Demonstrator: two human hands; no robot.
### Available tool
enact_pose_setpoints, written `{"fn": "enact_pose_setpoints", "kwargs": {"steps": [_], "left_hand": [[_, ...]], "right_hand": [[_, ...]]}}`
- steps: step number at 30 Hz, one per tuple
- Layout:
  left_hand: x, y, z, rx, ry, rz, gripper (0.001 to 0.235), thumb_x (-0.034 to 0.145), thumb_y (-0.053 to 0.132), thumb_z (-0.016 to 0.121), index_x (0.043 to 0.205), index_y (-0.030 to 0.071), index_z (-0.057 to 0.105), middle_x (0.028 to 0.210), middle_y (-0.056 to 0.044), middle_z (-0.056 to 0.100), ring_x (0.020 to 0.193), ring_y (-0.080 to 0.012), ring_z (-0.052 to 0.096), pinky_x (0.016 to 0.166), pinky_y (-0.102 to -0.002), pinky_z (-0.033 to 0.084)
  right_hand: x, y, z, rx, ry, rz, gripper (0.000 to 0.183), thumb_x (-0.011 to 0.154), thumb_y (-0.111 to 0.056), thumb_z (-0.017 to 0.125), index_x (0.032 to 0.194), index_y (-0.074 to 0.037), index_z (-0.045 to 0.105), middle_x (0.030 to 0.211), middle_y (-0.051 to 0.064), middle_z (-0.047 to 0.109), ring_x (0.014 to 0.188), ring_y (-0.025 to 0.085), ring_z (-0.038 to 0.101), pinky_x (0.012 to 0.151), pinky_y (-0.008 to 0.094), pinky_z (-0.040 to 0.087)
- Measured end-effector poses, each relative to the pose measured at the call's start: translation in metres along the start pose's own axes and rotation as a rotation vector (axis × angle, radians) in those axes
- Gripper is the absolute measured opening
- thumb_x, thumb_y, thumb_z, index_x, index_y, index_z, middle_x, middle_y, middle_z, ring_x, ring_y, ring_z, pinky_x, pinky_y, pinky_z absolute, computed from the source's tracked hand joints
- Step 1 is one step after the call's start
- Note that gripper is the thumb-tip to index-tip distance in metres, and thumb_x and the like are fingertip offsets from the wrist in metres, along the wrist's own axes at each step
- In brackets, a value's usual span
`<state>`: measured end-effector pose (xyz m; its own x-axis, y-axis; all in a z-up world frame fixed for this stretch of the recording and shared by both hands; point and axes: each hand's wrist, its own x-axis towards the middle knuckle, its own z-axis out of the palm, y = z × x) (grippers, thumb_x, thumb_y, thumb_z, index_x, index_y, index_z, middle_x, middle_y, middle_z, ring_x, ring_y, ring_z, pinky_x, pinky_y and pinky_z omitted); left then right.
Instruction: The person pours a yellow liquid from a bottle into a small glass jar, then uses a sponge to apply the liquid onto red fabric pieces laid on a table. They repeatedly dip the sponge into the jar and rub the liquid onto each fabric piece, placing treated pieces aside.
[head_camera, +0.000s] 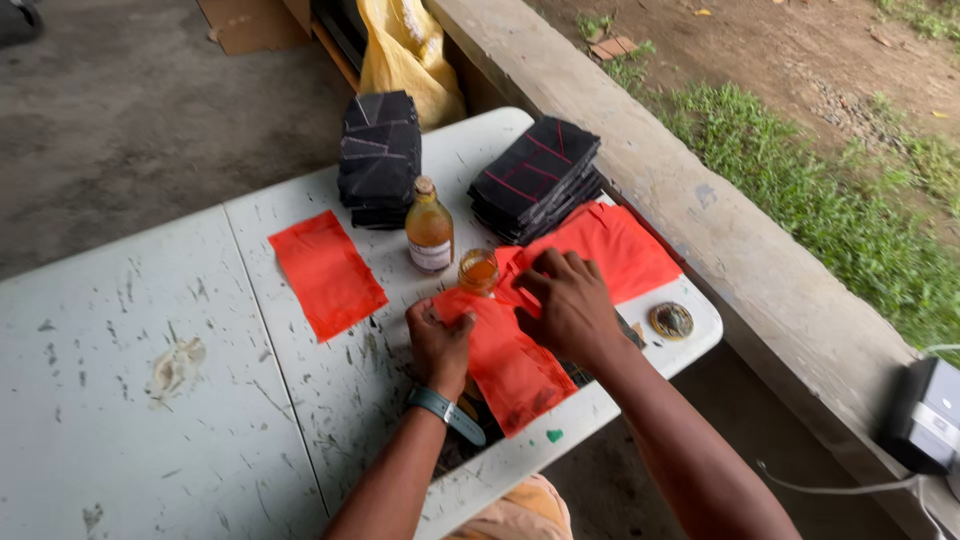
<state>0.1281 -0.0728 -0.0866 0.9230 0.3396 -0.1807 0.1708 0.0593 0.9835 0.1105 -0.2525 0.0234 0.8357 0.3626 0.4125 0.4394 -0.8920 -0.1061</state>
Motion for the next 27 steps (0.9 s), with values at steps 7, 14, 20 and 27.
{"fn": "enact_pose_setpoints", "kwargs": {"steps": [7,14,20,27], "left_hand": [[-0.001,0.009,-0.001,0.007,-0.025,-0.089,0.064,0.079,0.007,0.083,0.13,0.005,0.044,0.121,-0.017,0.066,0.105,-0.0262,0.069,0.091,-0.038,0.059],[0.001,0.004,0.001,-0.087,-0.068,-0.048,0.064,0.081,0.006,0.08,0.132,0.004,0.041,0.118,-0.019,0.066,0.102,-0.0253,0.069,0.087,-0.036,0.06],[0.005,-0.009,0.0,-0.195,-0.122,0.071,0.065,0.081,0.001,0.078,0.133,0.001,0.038,0.118,-0.018,0.064,0.103,-0.0233,0.067,0.089,-0.034,0.058],[-0.002,0.004,-0.003,-0.134,-0.112,-0.101,0.065,0.083,0.001,0.075,0.135,0.004,0.037,0.12,-0.021,0.067,0.103,-0.0239,0.069,0.089,-0.035,0.058]], "right_hand": [[0.076,-0.023,0.022,-0.072,-0.279,0.106,0.022,0.069,-0.019,0.072,0.09,-0.021,0.076,0.105,0.004,0.054,0.104,0.025,0.051,0.089,0.039,0.039],[0.059,-0.012,0.011,0.045,-0.138,0.031,0.027,0.066,-0.021,0.077,0.092,-0.017,0.073,0.11,0.007,0.057,0.107,0.028,0.052,0.089,0.043,0.039],[-0.011,-0.005,-0.039,0.308,-0.11,0.058,0.035,0.073,-0.017,0.073,0.108,-0.013,0.072,0.115,0.012,0.058,0.106,0.032,0.055,0.092,0.043,0.048],[-0.11,-0.035,-0.038,0.248,-0.396,0.239,0.054,0.068,-0.013,0.072,0.122,-0.015,0.069,0.11,0.012,0.058,0.102,0.032,0.055,0.09,0.043,0.046]]}}
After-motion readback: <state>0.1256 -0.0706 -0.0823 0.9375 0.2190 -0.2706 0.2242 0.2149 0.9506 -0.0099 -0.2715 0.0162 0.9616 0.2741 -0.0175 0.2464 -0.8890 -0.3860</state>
